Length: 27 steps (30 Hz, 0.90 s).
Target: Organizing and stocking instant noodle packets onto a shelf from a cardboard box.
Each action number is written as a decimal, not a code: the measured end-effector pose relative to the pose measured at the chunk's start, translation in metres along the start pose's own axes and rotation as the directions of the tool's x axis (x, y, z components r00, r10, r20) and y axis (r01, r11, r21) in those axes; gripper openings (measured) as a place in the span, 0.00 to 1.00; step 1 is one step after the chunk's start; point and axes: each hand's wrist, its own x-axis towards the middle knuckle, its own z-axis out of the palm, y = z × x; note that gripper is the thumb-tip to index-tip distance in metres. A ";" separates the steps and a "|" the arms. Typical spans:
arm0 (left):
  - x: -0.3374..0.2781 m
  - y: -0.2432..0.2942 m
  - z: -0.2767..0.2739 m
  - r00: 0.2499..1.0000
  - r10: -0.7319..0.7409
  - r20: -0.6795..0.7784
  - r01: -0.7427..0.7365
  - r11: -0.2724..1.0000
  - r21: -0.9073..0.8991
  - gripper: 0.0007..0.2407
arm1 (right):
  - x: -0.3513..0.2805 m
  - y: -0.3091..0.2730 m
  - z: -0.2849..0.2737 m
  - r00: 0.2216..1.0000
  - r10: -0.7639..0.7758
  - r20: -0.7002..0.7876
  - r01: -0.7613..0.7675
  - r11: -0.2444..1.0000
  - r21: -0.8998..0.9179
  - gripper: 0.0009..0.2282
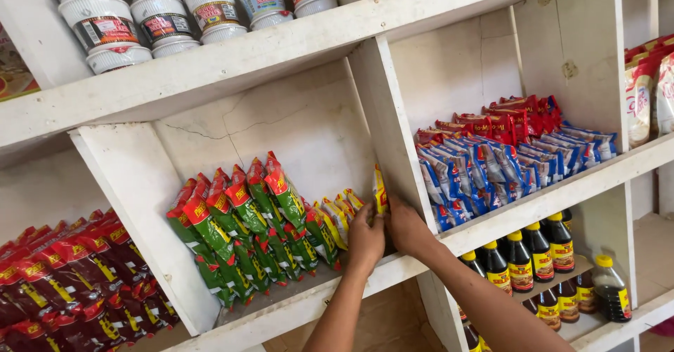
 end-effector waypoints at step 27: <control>0.003 -0.008 -0.017 0.874 -0.486 -0.017 0.373 0.692 -0.618 0.19 | 0.076 0.051 0.050 0.846 0.270 0.459 -0.359 0.926 0.118 0.13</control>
